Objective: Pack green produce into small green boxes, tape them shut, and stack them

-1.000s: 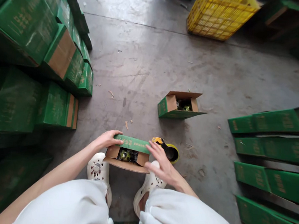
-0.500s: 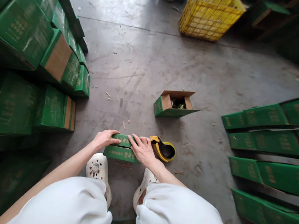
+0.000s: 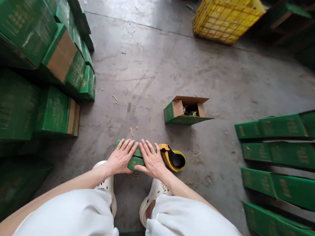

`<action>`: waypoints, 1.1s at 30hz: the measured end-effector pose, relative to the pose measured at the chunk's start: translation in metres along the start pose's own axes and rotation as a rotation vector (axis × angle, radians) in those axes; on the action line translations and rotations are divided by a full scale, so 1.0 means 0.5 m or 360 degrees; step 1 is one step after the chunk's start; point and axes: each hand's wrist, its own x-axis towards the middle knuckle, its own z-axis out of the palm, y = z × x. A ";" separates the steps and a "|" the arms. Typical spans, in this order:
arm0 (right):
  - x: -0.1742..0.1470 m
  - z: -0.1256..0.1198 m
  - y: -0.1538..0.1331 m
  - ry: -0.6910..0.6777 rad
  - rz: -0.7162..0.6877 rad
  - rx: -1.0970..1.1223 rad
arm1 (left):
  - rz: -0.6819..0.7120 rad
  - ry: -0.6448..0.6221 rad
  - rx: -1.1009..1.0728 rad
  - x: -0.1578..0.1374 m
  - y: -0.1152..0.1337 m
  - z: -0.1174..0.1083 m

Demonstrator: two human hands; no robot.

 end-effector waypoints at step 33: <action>-0.006 0.013 -0.008 0.0018 -0.0089 0.0017 | 0.0177 0.0216 0.0201 -0.041 0.010 0.036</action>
